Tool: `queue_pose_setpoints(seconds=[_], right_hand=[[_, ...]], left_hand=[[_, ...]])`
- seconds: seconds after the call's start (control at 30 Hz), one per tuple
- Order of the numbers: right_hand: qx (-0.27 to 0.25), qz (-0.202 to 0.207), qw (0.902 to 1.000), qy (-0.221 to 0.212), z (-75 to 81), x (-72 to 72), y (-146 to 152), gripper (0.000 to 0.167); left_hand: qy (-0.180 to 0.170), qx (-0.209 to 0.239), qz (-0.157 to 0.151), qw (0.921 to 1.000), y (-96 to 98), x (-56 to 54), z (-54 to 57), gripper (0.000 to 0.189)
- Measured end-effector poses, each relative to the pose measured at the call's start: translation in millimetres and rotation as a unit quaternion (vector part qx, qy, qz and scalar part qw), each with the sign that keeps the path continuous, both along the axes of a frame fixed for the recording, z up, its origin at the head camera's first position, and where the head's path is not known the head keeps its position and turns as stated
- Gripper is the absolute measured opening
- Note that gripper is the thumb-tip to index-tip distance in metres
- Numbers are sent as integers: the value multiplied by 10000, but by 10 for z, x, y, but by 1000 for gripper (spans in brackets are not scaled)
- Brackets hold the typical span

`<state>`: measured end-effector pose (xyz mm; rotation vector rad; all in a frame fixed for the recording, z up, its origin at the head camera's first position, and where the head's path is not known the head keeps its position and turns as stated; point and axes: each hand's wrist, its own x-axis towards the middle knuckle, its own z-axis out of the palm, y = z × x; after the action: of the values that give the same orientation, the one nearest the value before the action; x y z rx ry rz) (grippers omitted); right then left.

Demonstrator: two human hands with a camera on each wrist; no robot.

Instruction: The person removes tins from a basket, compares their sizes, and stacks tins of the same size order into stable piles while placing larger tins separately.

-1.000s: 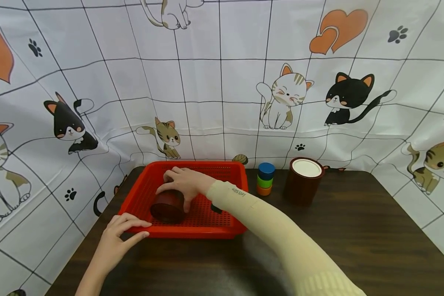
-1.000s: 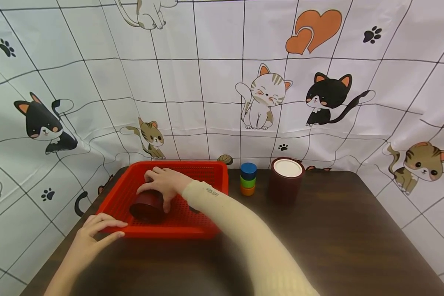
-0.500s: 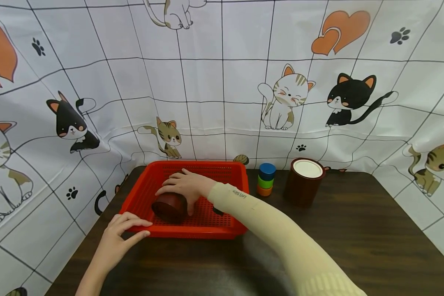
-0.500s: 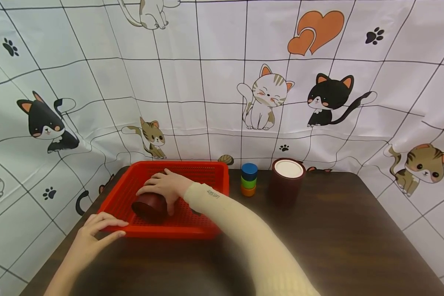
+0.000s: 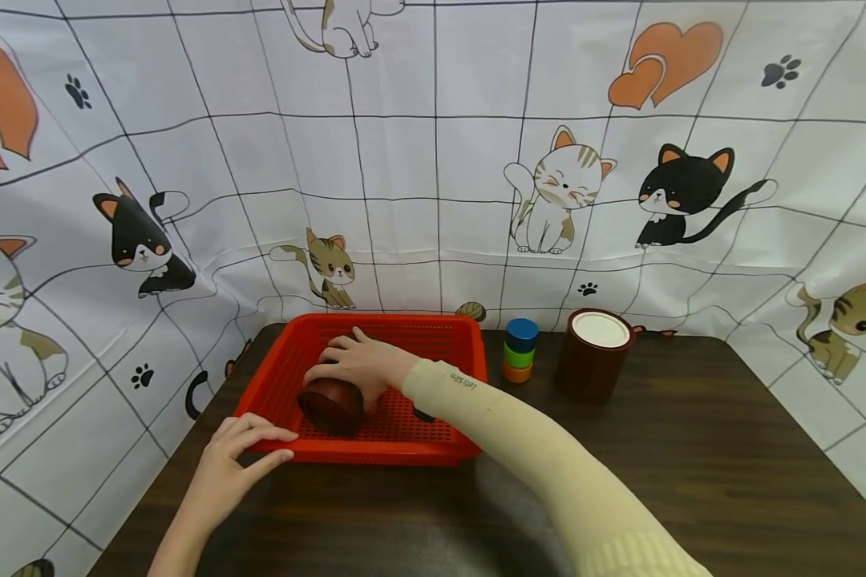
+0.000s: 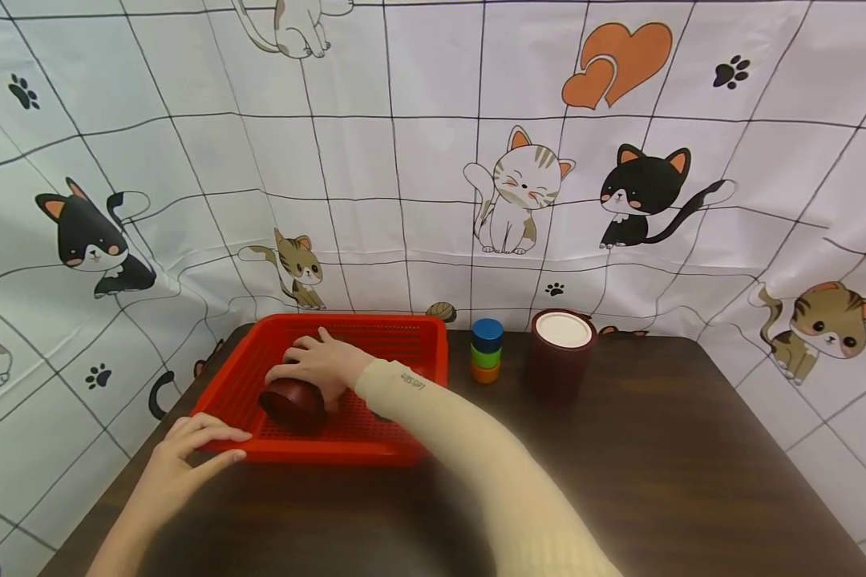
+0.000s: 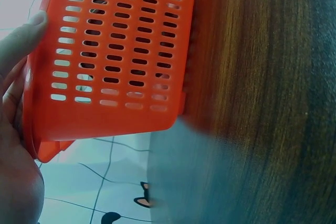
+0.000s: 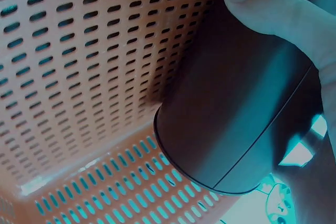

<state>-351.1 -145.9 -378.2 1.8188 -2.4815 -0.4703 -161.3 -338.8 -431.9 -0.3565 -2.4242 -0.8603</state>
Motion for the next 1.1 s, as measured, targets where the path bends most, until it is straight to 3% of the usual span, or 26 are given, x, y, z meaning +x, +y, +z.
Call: queue_pose_setpoints(seconds=[0.37, 0.63, 0.97, 1.1], right_hand=[[-37, -161, 9999, -4, -4, -21, 77, 108], [-557, -123, 9984, -46, 57, -72, 175, 108], [-1205, -2, 9893, -825, 161, -69, 306, 104], [-1659, -43, 9753, -1456, 189, -53, 383, 106]], left_hand=[[47, 41, -23, 10000, 17, 1, 9, 37], [45, 42, -23, 10000, 18, 5, 7, 33], [138, 12, -118, 9998, 7, -10, 21, 35], [119, 32, -96, 9999, 16, -2, 13, 32]])
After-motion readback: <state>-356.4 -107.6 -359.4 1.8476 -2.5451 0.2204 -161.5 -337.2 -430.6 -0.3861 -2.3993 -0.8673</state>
